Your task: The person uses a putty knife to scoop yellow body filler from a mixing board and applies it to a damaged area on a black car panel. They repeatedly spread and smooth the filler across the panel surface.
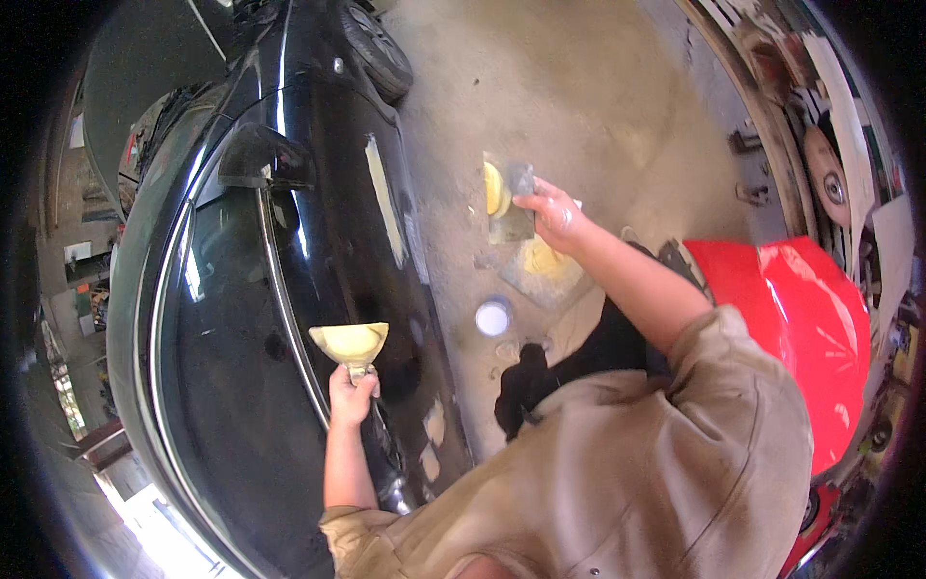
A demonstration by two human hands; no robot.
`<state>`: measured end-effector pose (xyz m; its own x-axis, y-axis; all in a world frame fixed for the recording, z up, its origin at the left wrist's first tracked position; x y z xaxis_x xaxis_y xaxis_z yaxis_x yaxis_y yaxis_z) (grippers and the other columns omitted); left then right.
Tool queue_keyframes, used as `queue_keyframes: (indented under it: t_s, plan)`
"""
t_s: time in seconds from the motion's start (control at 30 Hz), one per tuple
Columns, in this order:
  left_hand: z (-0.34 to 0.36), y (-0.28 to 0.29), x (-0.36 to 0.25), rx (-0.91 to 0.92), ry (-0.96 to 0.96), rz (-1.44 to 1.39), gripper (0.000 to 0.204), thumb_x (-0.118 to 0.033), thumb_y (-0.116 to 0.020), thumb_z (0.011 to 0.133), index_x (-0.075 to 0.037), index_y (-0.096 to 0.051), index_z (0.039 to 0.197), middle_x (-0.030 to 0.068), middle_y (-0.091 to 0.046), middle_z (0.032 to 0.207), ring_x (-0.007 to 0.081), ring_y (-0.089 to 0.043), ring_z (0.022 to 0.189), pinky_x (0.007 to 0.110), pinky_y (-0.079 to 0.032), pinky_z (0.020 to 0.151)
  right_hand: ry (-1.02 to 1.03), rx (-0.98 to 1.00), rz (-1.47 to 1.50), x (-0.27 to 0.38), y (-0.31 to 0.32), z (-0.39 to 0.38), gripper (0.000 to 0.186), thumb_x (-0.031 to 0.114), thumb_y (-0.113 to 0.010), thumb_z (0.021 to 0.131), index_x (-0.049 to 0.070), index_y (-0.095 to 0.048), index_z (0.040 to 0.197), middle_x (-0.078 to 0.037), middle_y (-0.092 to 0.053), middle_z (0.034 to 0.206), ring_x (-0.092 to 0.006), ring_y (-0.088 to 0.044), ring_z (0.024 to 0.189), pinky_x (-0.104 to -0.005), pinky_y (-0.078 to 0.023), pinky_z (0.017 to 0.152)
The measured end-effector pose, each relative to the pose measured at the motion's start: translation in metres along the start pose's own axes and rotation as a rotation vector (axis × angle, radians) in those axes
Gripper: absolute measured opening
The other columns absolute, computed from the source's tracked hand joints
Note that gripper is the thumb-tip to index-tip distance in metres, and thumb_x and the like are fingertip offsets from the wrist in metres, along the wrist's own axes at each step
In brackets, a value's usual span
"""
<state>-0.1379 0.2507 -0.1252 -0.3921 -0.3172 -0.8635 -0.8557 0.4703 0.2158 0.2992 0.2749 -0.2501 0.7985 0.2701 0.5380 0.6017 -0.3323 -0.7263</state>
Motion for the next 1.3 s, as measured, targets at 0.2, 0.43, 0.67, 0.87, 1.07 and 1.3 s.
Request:
queue_keyframes:
  t_s: [0.2,0.43,0.67,0.87,1.07,1.3]
  plan:
    - [0.154,0.043,0.018,0.094,0.002,0.265,0.019,-0.014,-0.080,0.080,0.000,-0.071,0.090,0.0010,-0.067,0.072,0.0068,-0.060,0.060,0.025,-0.047,0.055,-0.060,-0.047,-0.008,-0.040,0.025,0.147,0.039,0.000,-0.060,0.089,0.005,-0.057,0.128,-0.007,-0.063,0.124,-0.0201,-0.057,0.116,-0.0382,-0.043,0.101]
    - [0.279,0.063,0.030,-0.014,-0.030,0.325,0.036,-0.015,-0.080,0.070,-0.001,-0.063,0.099,0.0038,-0.067,0.088,0.0151,-0.064,0.082,0.031,-0.052,0.078,-0.009,-0.013,-0.048,-0.127,0.070,0.381,0.032,0.007,-0.060,0.091,0.000,-0.060,0.122,-0.009,-0.066,0.112,-0.0218,-0.063,0.104,-0.0380,-0.049,0.094]
    - [0.326,0.052,0.047,0.169,-0.306,0.557,0.027,-0.015,-0.076,0.072,-0.007,-0.050,0.067,0.0061,-0.053,0.054,0.0210,-0.054,0.044,0.029,-0.044,0.044,0.120,0.008,-0.138,-0.172,0.046,0.495,0.029,0.009,-0.060,0.093,-0.001,-0.064,0.119,-0.007,-0.069,0.108,-0.0159,-0.063,0.097,-0.0305,-0.048,0.090]
    - [0.315,0.056,0.043,-0.234,-0.116,0.325,0.038,-0.025,-0.084,0.075,-0.006,-0.056,0.091,0.0046,-0.054,0.069,0.0151,-0.053,0.053,0.026,-0.040,0.044,0.315,0.041,-0.378,-0.187,0.020,0.537,0.029,0.008,-0.058,0.092,0.000,-0.066,0.118,-0.006,-0.071,0.103,-0.0132,-0.061,0.096,-0.0306,-0.048,0.089]
    - [0.317,0.052,0.037,-0.384,-0.051,0.181,0.050,-0.038,-0.087,0.073,-0.005,-0.054,0.092,0.0020,-0.050,0.058,0.0108,-0.042,0.042,0.025,-0.033,0.038,0.538,0.114,-0.489,-0.195,0.015,0.560,0.030,0.006,-0.053,0.093,0.003,-0.066,0.121,-0.009,-0.071,0.110,-0.0164,-0.063,0.103,-0.0310,-0.046,0.098]
    - [0.324,0.045,0.033,-0.383,-0.121,0.170,0.040,-0.038,-0.079,0.084,-0.008,-0.052,0.085,-0.0015,-0.043,0.049,0.0066,-0.033,0.034,0.022,-0.026,0.033,0.698,0.095,-0.593,-0.199,0.010,0.561,0.031,0.003,-0.050,0.094,0.008,-0.068,0.118,-0.013,-0.070,0.115,-0.0277,-0.065,0.110,-0.0357,-0.048,0.102]
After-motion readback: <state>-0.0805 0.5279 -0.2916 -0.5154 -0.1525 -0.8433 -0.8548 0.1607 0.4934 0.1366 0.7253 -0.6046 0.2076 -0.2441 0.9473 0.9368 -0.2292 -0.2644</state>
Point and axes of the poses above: each hand's wrist, its own z-axis towards the middle knuckle, its own y-axis out of the back of the hand, x = y × z, the point moved 3 cm from there along z, towards the middle knuckle
